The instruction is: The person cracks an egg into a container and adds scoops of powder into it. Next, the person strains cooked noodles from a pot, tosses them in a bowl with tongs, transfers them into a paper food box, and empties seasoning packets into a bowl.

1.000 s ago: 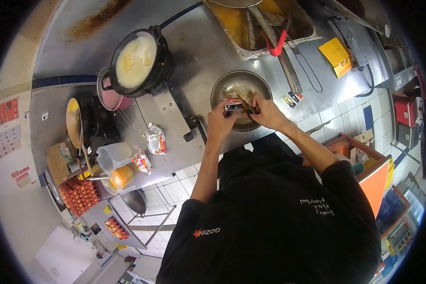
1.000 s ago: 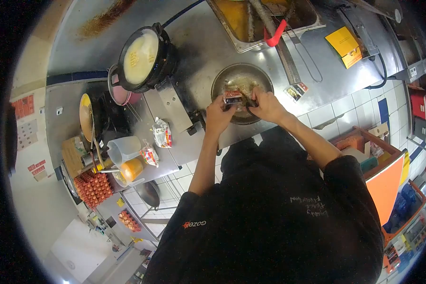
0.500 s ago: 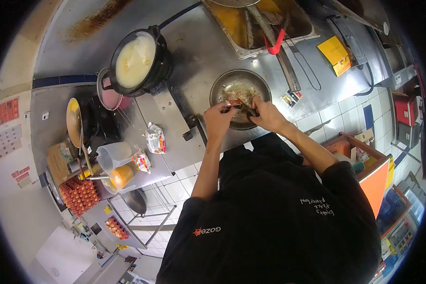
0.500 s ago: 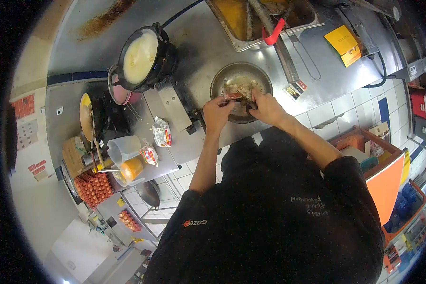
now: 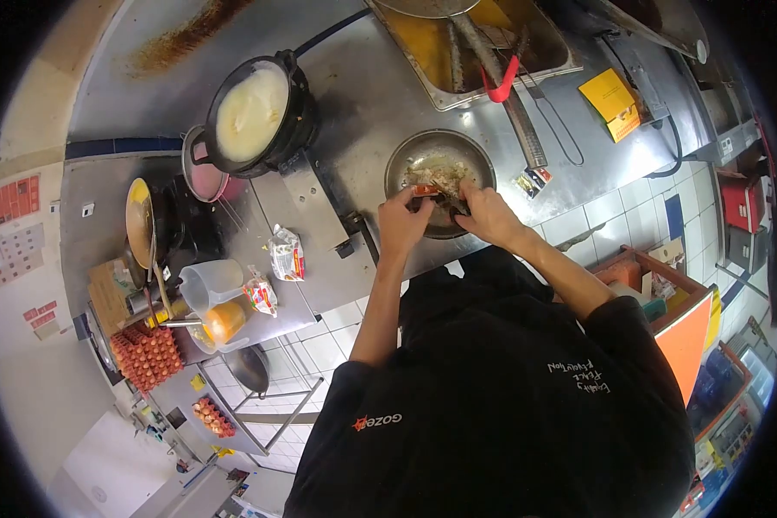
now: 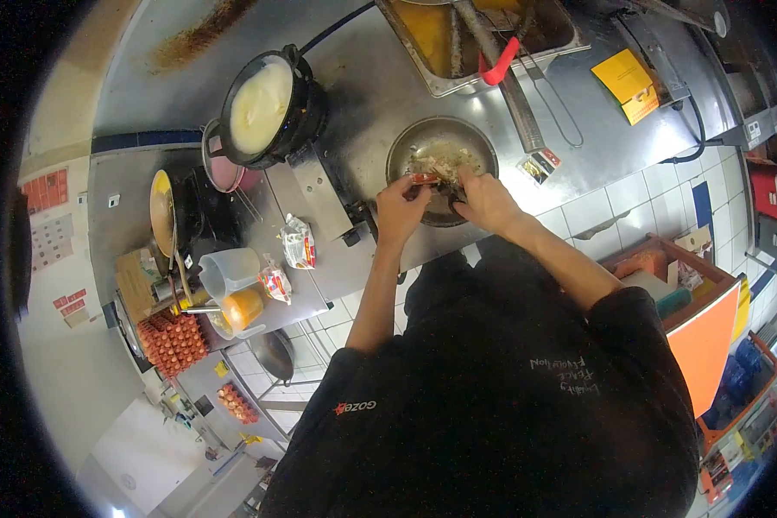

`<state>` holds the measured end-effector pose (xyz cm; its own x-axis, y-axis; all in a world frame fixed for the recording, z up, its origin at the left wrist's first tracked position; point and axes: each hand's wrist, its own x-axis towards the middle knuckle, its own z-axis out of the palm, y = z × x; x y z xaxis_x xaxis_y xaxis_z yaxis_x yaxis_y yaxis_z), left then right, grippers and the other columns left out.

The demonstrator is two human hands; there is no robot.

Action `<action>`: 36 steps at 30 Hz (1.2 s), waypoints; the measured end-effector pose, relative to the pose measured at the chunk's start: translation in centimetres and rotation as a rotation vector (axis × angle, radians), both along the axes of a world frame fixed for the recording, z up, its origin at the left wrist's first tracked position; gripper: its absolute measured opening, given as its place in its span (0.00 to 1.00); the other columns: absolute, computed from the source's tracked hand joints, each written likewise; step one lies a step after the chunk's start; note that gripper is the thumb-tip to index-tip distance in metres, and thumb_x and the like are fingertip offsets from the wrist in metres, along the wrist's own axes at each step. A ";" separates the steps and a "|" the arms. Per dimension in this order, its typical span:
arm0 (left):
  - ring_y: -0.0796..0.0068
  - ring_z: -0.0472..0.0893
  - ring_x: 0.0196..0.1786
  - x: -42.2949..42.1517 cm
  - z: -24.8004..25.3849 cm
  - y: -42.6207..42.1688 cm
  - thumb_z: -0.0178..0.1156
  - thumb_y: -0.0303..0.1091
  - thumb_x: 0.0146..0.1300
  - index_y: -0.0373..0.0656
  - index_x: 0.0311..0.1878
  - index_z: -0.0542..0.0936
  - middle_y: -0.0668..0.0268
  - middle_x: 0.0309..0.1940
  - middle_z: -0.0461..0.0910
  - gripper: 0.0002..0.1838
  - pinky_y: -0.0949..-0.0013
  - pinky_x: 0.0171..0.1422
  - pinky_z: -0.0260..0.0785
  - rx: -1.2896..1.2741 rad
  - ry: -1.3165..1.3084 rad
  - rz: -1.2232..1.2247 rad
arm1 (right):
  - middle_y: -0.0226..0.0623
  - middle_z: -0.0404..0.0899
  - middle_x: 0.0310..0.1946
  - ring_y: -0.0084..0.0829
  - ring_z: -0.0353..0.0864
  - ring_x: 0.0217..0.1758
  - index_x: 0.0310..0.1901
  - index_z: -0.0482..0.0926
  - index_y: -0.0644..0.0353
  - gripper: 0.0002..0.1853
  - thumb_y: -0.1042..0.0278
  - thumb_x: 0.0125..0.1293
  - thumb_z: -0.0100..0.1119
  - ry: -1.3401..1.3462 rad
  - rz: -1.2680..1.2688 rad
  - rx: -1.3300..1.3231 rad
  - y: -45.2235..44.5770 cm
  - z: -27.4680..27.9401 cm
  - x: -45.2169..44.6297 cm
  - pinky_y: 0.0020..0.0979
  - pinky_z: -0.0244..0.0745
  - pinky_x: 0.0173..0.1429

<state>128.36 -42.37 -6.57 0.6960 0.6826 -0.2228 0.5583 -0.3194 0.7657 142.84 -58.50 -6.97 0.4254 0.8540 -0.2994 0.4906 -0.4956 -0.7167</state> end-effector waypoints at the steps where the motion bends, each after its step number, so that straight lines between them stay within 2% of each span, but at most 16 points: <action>1: 0.57 0.93 0.37 -0.2 -0.8 0.0 0.73 0.40 0.62 0.43 0.52 0.93 0.51 0.35 0.92 0.17 0.59 0.45 0.83 0.001 0.000 -0.001 | 0.64 0.88 0.39 0.64 0.90 0.49 0.55 0.71 0.67 0.27 0.66 0.64 0.78 -0.036 0.007 0.008 0.0 0.0 0.0 0.57 0.86 0.53; 4: 0.58 0.93 0.36 -0.6 -2.1 0.2 0.73 0.41 0.63 0.41 0.51 0.93 0.51 0.34 0.92 0.17 0.60 0.45 0.82 0.075 -0.081 0.096 | 0.63 0.88 0.37 0.64 0.91 0.46 0.56 0.70 0.68 0.28 0.67 0.63 0.78 -0.033 0.027 -0.010 0.1 0.1 -0.1 0.57 0.87 0.51; 6: 0.58 0.93 0.37 -0.7 -2.2 0.3 0.72 0.43 0.64 0.38 0.50 0.92 0.50 0.34 0.92 0.19 0.61 0.46 0.83 0.154 0.025 0.039 | 0.62 0.89 0.37 0.63 0.91 0.45 0.57 0.70 0.68 0.28 0.67 0.63 0.78 -0.061 0.037 -0.001 0.2 0.1 -0.3 0.56 0.88 0.50; 10: 0.61 0.93 0.37 -0.7 -2.1 0.3 0.71 0.41 0.66 0.36 0.50 0.92 0.51 0.34 0.92 0.18 0.63 0.47 0.83 0.070 -0.081 0.078 | 0.60 0.89 0.36 0.62 0.92 0.44 0.58 0.70 0.67 0.30 0.66 0.63 0.78 -0.084 0.053 -0.020 0.1 1.0 -0.6 0.56 0.89 0.50; 12: 0.80 0.88 0.36 -0.6 -1.8 0.2 0.71 0.32 0.67 0.37 0.48 0.93 0.63 0.33 0.93 0.11 0.72 0.44 0.79 -0.002 -0.101 0.104 | 0.60 0.89 0.36 0.62 0.92 0.43 0.59 0.70 0.67 0.30 0.65 0.63 0.78 -0.093 0.057 -0.022 0.0 1.2 -0.8 0.55 0.89 0.49; 19: 0.81 0.87 0.35 -0.2 -1.9 0.0 0.72 0.30 0.66 0.38 0.46 0.94 0.64 0.35 0.94 0.09 0.72 0.44 0.79 -0.084 -0.140 0.107 | 0.59 0.89 0.34 0.62 0.92 0.41 0.63 0.69 0.66 0.33 0.64 0.63 0.78 -0.162 0.074 -0.068 0.1 1.5 -0.9 0.55 0.89 0.48; 21: 0.80 0.89 0.37 -0.2 -1.6 0.1 0.72 0.29 0.67 0.38 0.46 0.94 0.64 0.36 0.94 0.09 0.73 0.45 0.80 -0.019 -0.071 0.077 | 0.59 0.89 0.34 0.62 0.92 0.41 0.63 0.69 0.66 0.33 0.64 0.63 0.78 -0.156 0.079 -0.063 0.1 1.6 -1.0 0.55 0.89 0.47; 27: 0.76 0.92 0.42 -0.4 -1.9 0.6 0.73 0.30 0.67 0.38 0.48 0.94 0.62 0.39 0.95 0.10 0.72 0.48 0.82 -0.080 -0.088 0.057 | 0.61 0.89 0.34 0.62 0.92 0.40 0.63 0.69 0.67 0.33 0.65 0.62 0.78 -0.153 0.084 -0.050 0.0 1.6 -1.1 0.56 0.89 0.46; 36: 0.77 0.90 0.38 -0.6 -2.2 1.0 0.75 0.32 0.66 0.34 0.47 0.93 0.59 0.36 0.94 0.12 0.72 0.44 0.81 -0.074 -0.093 0.137 | 0.62 0.88 0.35 0.62 0.91 0.43 0.60 0.70 0.65 0.32 0.64 0.61 0.78 -0.129 0.066 -0.080 -0.7 2.4 0.3 0.56 0.88 0.50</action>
<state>127.77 -41.39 -8.76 0.6173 0.7567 -0.2152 0.5184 -0.1855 0.8348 143.14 -59.15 -4.55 0.4087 0.8568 -0.3144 0.6090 -0.5127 -0.6052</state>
